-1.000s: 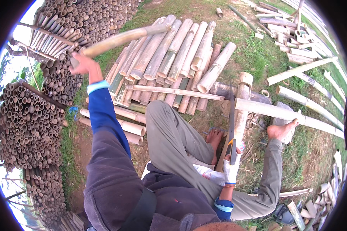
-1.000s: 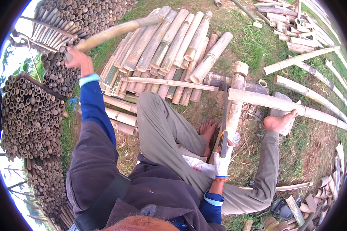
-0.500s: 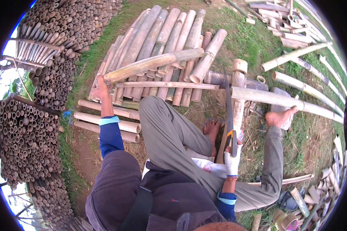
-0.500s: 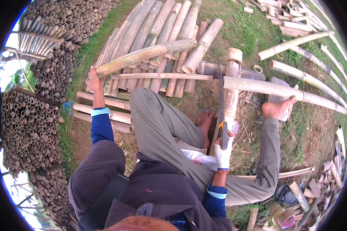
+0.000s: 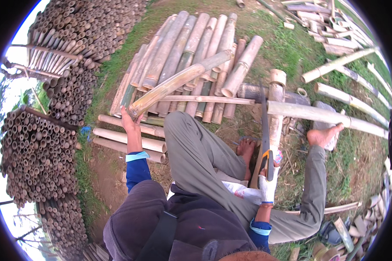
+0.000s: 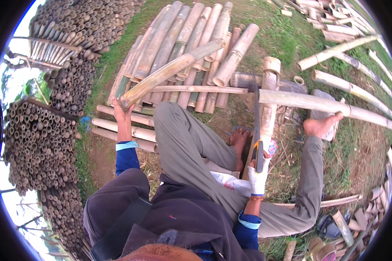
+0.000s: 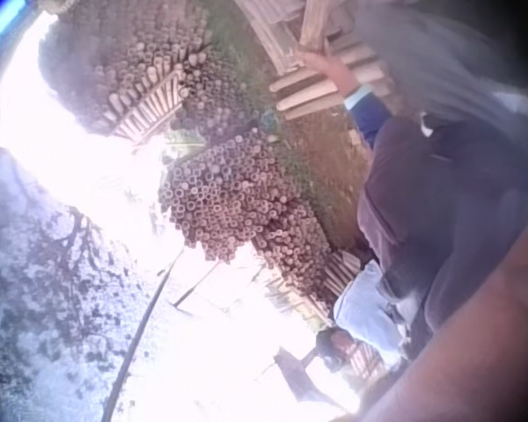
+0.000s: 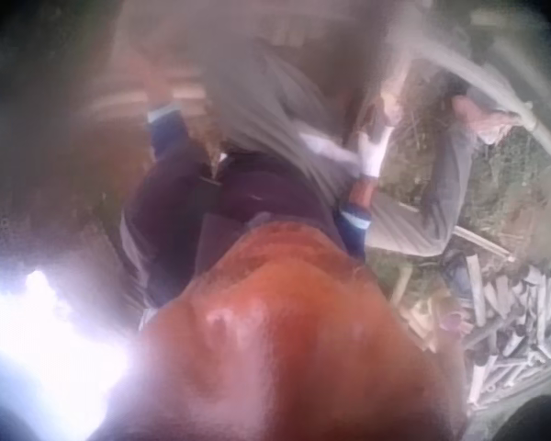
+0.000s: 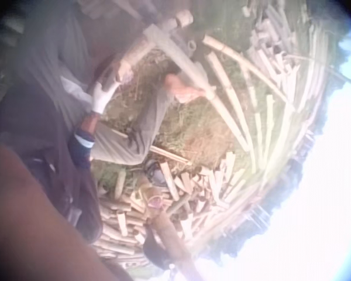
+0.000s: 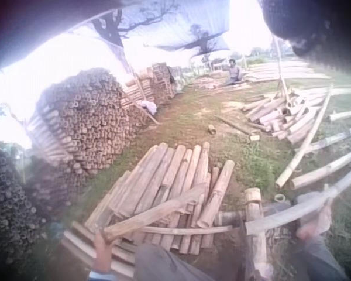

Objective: The person sits on the ground and uses a hand saw to cut bamboo poles into shorter sections. They position each pole on a makeshift support, saw through it, and then place the cut pieces aside.

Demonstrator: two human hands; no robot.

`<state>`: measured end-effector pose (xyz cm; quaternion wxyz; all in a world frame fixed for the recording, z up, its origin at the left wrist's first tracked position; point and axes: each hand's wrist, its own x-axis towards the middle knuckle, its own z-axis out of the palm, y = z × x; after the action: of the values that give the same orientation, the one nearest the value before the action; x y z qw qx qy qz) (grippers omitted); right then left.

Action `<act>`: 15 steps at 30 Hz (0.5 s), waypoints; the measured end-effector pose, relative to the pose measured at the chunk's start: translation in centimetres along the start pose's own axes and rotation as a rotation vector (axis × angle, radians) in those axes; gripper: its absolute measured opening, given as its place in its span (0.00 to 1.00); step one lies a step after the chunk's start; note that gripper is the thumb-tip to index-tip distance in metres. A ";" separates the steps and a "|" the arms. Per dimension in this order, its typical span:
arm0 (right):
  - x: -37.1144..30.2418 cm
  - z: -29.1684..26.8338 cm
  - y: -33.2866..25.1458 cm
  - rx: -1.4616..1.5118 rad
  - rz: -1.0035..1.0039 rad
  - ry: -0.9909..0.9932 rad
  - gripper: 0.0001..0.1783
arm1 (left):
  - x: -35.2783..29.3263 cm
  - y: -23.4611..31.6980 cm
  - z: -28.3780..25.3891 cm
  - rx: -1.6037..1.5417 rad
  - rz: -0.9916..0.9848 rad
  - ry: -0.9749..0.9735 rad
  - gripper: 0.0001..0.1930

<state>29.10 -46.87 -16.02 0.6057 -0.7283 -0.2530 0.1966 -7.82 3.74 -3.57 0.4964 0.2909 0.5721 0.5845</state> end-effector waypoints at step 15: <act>-0.1 -0.2 1.6 0.023 0.068 -0.031 0.32 | 8.6 6.1 2.4 -0.273 0.173 0.297 0.49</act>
<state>29.33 -47.29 -17.61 0.6030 -0.7264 -0.2350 0.2313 -10.01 13.37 0.73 0.3894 0.1796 0.5277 0.7333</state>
